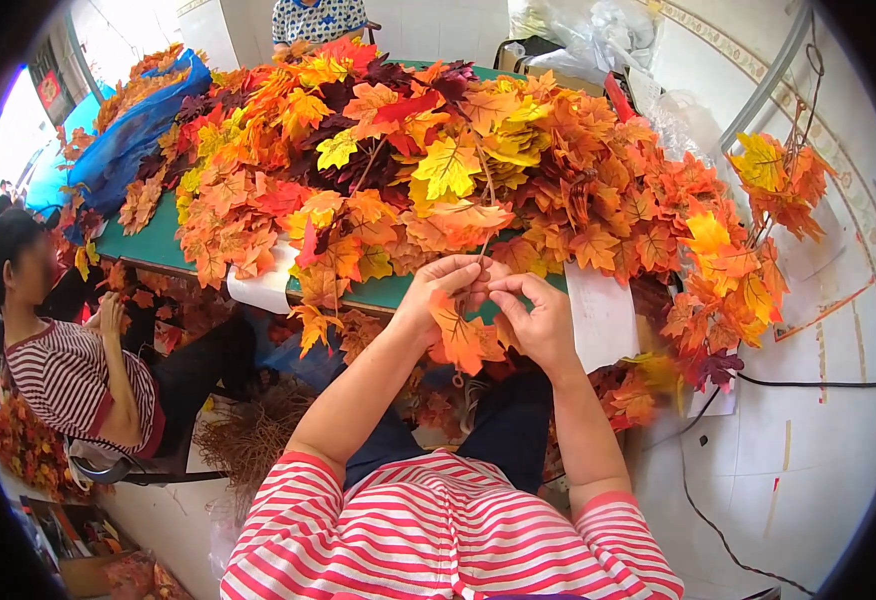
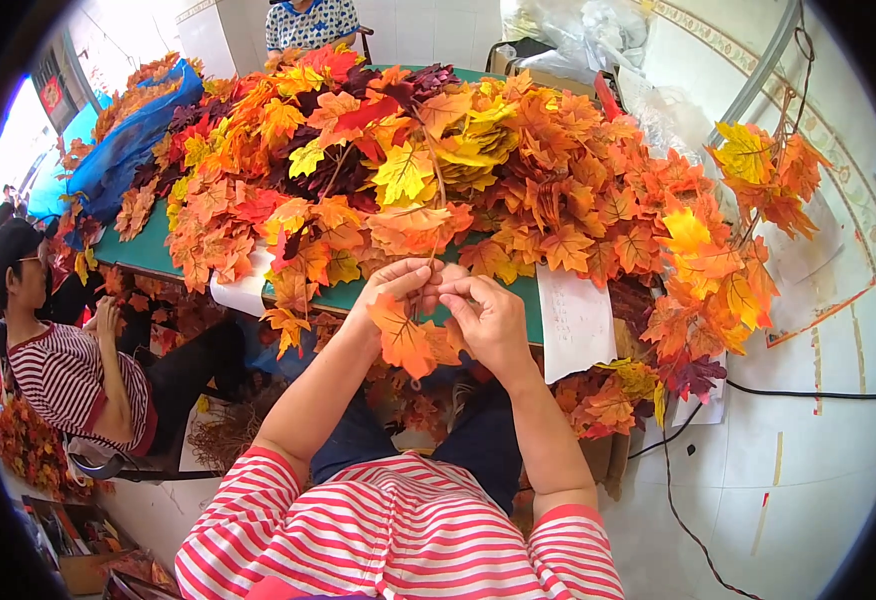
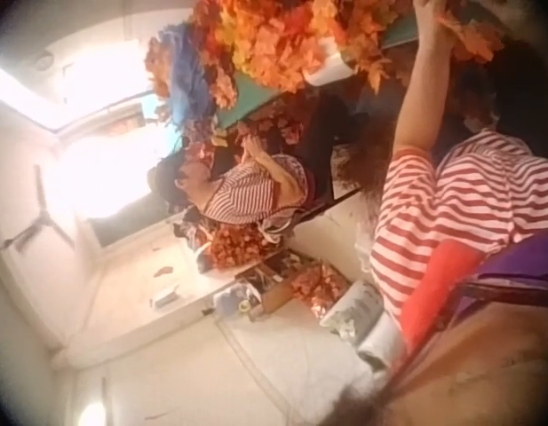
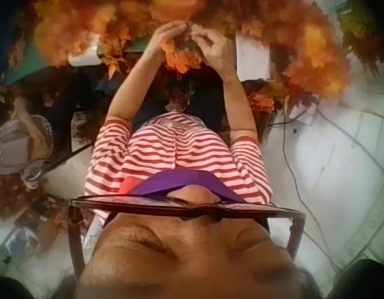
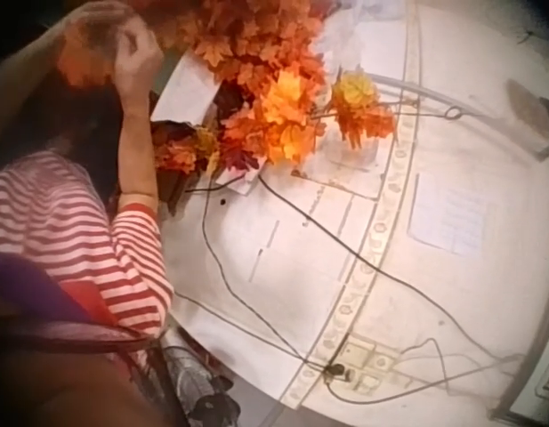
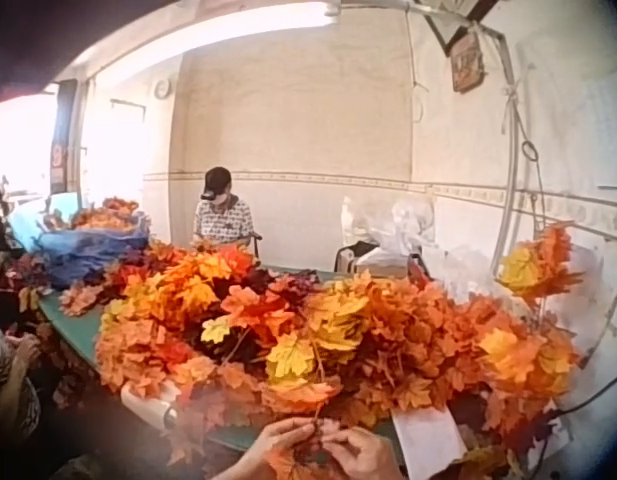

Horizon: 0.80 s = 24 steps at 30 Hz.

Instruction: The person assembles a garland by attaching individual artificial maple leaves to plastic stems by hand.

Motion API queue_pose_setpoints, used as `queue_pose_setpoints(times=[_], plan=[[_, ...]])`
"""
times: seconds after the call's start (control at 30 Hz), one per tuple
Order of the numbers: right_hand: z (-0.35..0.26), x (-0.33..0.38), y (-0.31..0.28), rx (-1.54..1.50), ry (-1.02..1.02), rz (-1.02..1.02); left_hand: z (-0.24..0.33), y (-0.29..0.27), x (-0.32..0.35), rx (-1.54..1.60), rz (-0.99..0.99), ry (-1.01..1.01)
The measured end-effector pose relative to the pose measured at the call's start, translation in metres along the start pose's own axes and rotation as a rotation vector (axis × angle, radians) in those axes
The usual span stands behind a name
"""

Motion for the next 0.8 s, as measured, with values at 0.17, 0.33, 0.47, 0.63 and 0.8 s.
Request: queue_pose_setpoints(times=[0.17, 0.33, 0.47, 0.63, 0.8], plan=[[0.031, -0.001, 0.021, -0.136, 0.149, -0.042, -0.007, -0.004, -0.001, 0.127, -0.025, -0.094], [0.040, -0.002, 0.026, -0.630, 0.308, -0.086, -0.007, -0.016, -0.006, 0.089, 0.044, 0.002], [0.032, -0.005, 0.023, -0.300, 0.206, -0.059, -0.012, -0.019, -0.008, 0.052, 0.019, -0.001], [0.034, -0.004, 0.023, 0.037, 0.067, 0.042, -0.013, -0.015, -0.003, 0.067, 0.010, 0.027], [0.046, -0.002, 0.030, -0.138, 0.151, 0.010, -0.017, -0.008, 0.000, 0.136, 0.012, 0.053]])
Point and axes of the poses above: each hand's wrist, its own x-axis away from the middle knuckle, its own y-axis out of the palm, z = x × y, the point moved 1 cm from there along -x, towards the middle knuckle, and after that the axes turned 15 degrees about x, right-handed, at the moved point
